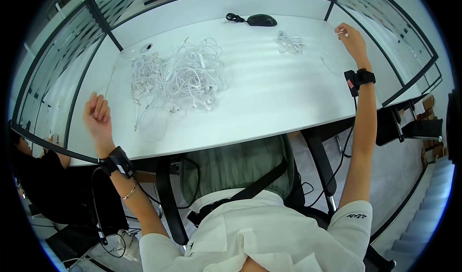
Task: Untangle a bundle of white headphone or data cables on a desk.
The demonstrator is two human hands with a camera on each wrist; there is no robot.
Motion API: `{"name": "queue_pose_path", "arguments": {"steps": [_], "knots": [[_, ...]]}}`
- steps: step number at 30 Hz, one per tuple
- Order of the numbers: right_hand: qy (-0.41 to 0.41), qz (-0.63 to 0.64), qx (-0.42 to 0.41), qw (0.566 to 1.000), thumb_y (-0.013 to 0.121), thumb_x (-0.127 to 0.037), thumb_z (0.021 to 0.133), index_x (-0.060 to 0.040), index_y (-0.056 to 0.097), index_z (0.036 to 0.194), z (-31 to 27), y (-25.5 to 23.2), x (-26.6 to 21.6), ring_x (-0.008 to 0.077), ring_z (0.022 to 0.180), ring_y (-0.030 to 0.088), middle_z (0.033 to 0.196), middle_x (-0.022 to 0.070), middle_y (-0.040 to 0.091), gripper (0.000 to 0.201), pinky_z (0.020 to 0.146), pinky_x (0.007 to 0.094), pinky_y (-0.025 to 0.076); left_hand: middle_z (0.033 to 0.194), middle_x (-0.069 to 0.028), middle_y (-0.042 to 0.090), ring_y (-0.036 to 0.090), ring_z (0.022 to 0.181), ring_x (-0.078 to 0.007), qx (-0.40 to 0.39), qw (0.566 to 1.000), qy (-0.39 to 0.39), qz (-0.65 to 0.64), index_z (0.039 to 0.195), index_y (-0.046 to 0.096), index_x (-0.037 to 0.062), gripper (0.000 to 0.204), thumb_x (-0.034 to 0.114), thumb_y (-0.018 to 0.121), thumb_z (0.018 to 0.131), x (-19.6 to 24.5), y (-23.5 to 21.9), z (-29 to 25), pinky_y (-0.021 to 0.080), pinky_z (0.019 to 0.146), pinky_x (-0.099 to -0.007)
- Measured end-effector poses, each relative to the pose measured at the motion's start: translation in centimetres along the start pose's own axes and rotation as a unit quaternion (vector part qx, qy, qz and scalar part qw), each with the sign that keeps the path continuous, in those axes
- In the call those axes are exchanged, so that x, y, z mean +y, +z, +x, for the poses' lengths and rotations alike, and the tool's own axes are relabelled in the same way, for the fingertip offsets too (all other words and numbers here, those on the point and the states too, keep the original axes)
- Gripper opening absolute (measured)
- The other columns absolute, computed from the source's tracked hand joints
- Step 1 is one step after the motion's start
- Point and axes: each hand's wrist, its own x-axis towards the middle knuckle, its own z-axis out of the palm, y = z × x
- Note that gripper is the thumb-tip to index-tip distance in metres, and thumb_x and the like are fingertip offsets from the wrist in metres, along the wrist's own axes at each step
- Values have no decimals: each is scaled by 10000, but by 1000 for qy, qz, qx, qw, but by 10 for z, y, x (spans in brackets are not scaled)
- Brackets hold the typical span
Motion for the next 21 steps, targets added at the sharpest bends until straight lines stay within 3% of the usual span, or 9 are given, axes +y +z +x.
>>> {"name": "queue_pose_path", "arguments": {"steps": [2,4,8,11,14,15,18,19,21], "knots": [[66,-17,-26,997,560,-351,863,-130,632,937,-3,-2,14,226,761,613,778,28,643,244,707,339,460,568,23,269,218,456,-63,-22,998,-2,-67,720,364,78,177,23,401,884,5,-36,7,198,411,-219],[104,-49,-42,993,552,-373,866,-117,634,933,-1,10,55,220,755,617,780,23,653,278,713,337,459,560,21,279,211,453,-69,17,995,16,-95,715,367,77,171,21,372,877,3,-57,8,207,410,-222],[247,22,-91,964,492,-364,886,-82,638,945,-10,11,83,208,750,623,759,43,657,323,704,337,463,570,12,283,219,464,-77,59,987,36,-142,718,365,68,161,9,353,868,-9,-86,3,218,418,-228],[291,143,-176,929,509,-336,868,-70,633,997,-26,19,86,207,750,620,820,73,654,321,726,329,466,587,8,290,226,475,-80,78,987,14,-139,736,369,60,138,1,353,860,-14,-96,0,228,425,-224],[123,103,-244,956,533,-341,864,-88,610,1101,-35,36,94,157,704,571,931,68,610,355,731,310,455,611,4,298,238,491,-82,63,988,-34,-135,761,376,51,109,-3,364,856,-18,-97,1,240,442,-222],[115,114,-271,949,580,-335,840,-83,596,1139,-30,40,98,173,789,577,1015,90,594,391,771,322,452,620,3,301,243,497,-82,54,988,-51,-135,770,378,48,100,-4,368,855,-20,-96,1,245,449,-222],[85,54,-250,963,611,-358,825,-82,597,1136,-31,44,88,196,861,568,1006,86,598,415,785,332,449,645,0,305,260,520,-84,80,989,-60,-110,793,395,36,73,-11,380,848,-23,-73,-4,251,468,-231],[48,18,-191,980,640,-361,810,-75,603,1087,-34,44,82,222,917,560,995,100,599,400,791,337,449,680,-8,321,291,556,-89,35,991,-70,-112,863,438,-2,43,-9,398,878,-25,-81,-2,275,501,-230],[73,-32,-192,978,665,-358,778,-60,608,992,-34,36,63,256,910,580,953,114,617,371,780,356,462,703,-13,336,309,578,-92,60,990,-67,-112,920,458,-22,54,0,412,905,-30,-63,-5,293,518,-225]]}}
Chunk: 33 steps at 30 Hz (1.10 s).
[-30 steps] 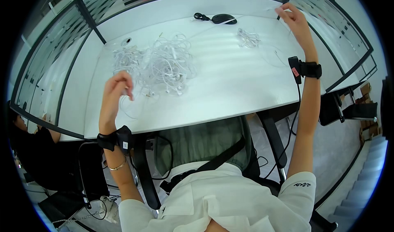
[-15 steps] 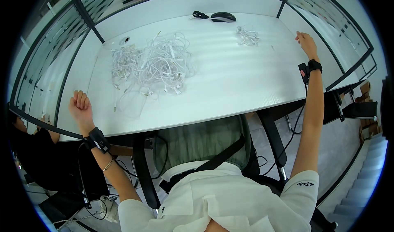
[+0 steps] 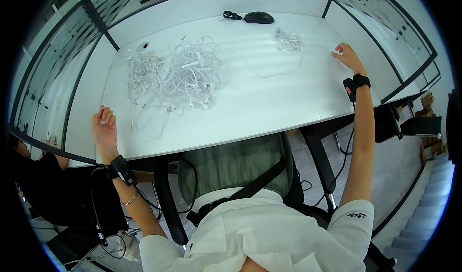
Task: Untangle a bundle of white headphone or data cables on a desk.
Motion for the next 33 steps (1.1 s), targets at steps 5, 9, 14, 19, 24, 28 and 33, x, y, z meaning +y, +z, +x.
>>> {"name": "queue_pose_path", "arguments": {"steps": [5,9,14,19,24,28,33], "knots": [[49,1,-74,996,661,-332,728,-68,617,849,-7,5,-4,278,864,607,886,109,649,294,749,362,477,725,-7,350,337,609,-81,-20,999,-28,-8,1003,476,-30,109,45,402,976,-14,30,-9,310,532,-211],[21,44,-89,995,610,-244,767,-34,605,858,-14,-5,-26,218,705,625,784,117,649,228,659,317,487,707,15,346,328,589,-60,-105,992,-67,0,1008,482,-3,108,64,400,986,-25,49,-15,297,505,-197],[-91,232,-106,963,571,-191,869,5,579,916,-26,-56,-87,95,656,563,705,33,586,202,640,226,451,672,16,339,319,534,-52,-103,987,-110,49,989,493,9,124,93,401,985,-54,106,-30,284,462,-186],[-362,249,-75,895,568,-179,909,-48,566,913,-83,-98,-208,73,685,467,731,-17,511,132,634,203,385,634,16,396,305,471,-47,-171,964,-139,151,941,536,11,162,155,464,957,-94,169,-42,269,437,-179],[-437,230,-166,854,617,-159,854,-63,585,903,-128,-102,-292,104,530,396,590,3,418,112,508,266,316,753,-62,588,519,544,-111,-245,928,-126,250,904,540,22,255,256,452,957,-124,211,-47,394,505,-222],[-450,231,-98,857,580,-210,861,-87,582,873,-127,-81,-311,186,524,493,561,20,496,124,498,303,360,774,-94,616,627,648,-155,-311,904,-160,248,942,544,30,286,264,383,971,-133,222,-49,482,592,-252],[-422,231,-67,874,572,-226,870,-89,591,867,-118,-64,-313,210,573,573,666,32,624,138,519,315,416,712,-57,584,510,532,-112,-321,899,-181,237,896,520,56,261,253,370,979,-137,224,-55,395,502,-226]]}}
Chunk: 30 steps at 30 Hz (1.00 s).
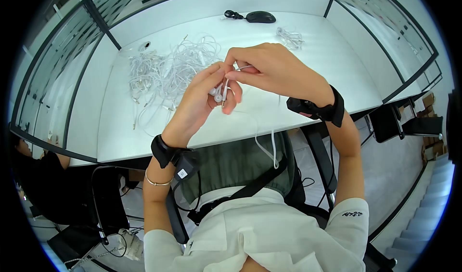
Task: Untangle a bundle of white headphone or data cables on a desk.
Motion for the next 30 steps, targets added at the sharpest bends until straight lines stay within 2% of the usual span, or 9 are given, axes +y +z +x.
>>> {"name": "queue_pose_path", "arguments": {"steps": [1,3,10,11,16,19,22,23,30], "knots": [[-18,2,20,1000,620,-215,863,-109,594,940,-1,6,5,149,481,436,534,5,405,133,470,294,326,680,-35,551,452,509,-89,1,1000,2,7,893,519,60,256,253,373,979,-2,-2,1,353,481,-217],[-13,-2,35,999,631,-225,857,-123,589,992,-3,12,8,149,496,451,612,-2,453,175,480,285,347,615,32,405,270,491,-45,-10,1000,-4,-13,905,528,67,233,239,387,973,-7,-5,2,220,449,-209],[-77,9,53,996,649,-302,847,-143,574,1154,-7,27,22,176,735,555,1036,30,518,354,617,283,462,633,59,334,270,533,-37,-9,988,-64,138,912,553,31,261,261,449,977,3,-20,-12,219,471,-202],[-39,12,-18,999,631,-329,864,-113,607,1104,-8,23,18,179,846,552,1071,42,515,323,678,295,472,635,57,343,275,533,-40,-12,982,-67,178,886,555,29,280,276,458,976,6,-23,-15,229,474,-204],[-95,135,-79,983,592,-278,903,-72,655,917,1,37,15,190,958,512,1054,40,536,216,812,307,433,658,54,424,308,577,-41,-38,937,-55,341,847,588,28,297,278,482,966,39,-24,-32,263,509,-193],[-143,282,-85,945,548,-244,932,-61,636,866,6,35,14,171,887,540,983,66,600,213,820,309,428,687,49,461,324,565,-31,0,968,-31,250,810,563,48,271,252,474,964,61,-34,-38,241,500,-177],[-14,503,-162,849,481,-276,966,-33,586,788,5,13,3,150,749,573,827,74,619,319,776,290,437,631,55,311,263,529,-26,78,974,89,195,769,452,73,271,233,418,985,76,-57,-41,193,475,-191],[-8,484,-112,868,426,-314,985,-40,525,718,3,11,3,134,608,540,693,51,573,395,732,268,429,636,53,279,234,528,-32,77,971,115,193,738,399,92,293,240,409,991,84,-58,-43,184,472,-192],[-15,198,-50,979,507,-312,947,-62,505,740,-3,-8,23,142,694,501,724,9,473,324,727,279,409,680,45,270,223,542,-37,81,967,156,183,764,374,95,246,189,398,990,93,-63,-60,183,473,-188]]}}
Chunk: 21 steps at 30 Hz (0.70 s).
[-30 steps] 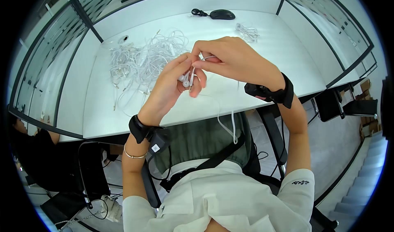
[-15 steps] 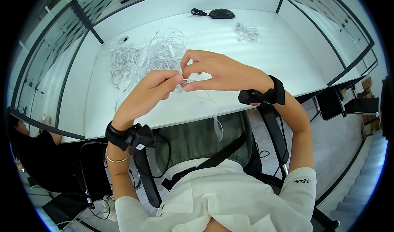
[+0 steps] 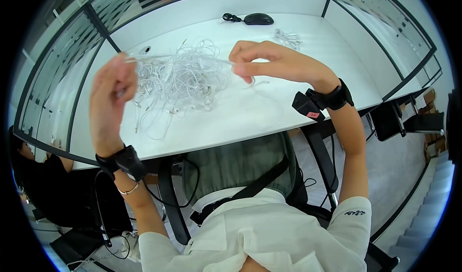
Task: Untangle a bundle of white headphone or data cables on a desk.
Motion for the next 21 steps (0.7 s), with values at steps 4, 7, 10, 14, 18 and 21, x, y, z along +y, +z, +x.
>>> {"name": "queue_pose_path", "arguments": {"steps": [4,7,10,14,18,21], "knots": [[36,-272,76,959,515,-299,945,-43,513,742,-6,1,9,122,645,486,659,15,506,326,618,298,388,686,39,268,229,540,-34,115,984,65,-122,777,385,96,230,178,411,990,13,-25,-6,207,476,-186],[70,97,37,992,383,-368,991,-81,438,674,-9,1,15,99,520,410,535,-12,432,431,572,261,397,685,33,299,250,540,-43,127,973,102,-165,794,415,76,201,153,425,980,2,-47,-5,232,497,-183],[52,332,10,942,320,-384,1005,-132,356,657,-4,-8,-6,62,468,326,521,-46,358,431,492,223,370,690,35,324,269,546,-39,159,971,36,-176,786,433,75,174,127,458,951,-19,-16,2,227,494,-180],[-24,472,-11,881,285,-355,1017,-166,270,668,17,0,-30,64,465,156,530,-81,202,397,423,226,184,672,39,357,294,548,-45,82,985,-34,-151,770,451,84,185,156,425,938,-55,18,24,228,469,-182],[-80,567,35,819,276,-337,1020,-165,269,674,41,6,-35,69,465,124,536,-77,171,386,447,229,153,673,7,454,379,534,-73,63,985,-49,-152,767,447,94,226,207,403,958,-76,69,38,271,470,-197],[-129,597,51,790,352,-308,995,-161,272,664,53,3,-31,68,476,137,542,-80,179,371,460,245,147,675,-17,506,446,525,-88,67,984,-82,-143,757,438,106,270,249,394,982,-83,90,40,307,478,-208]]}}
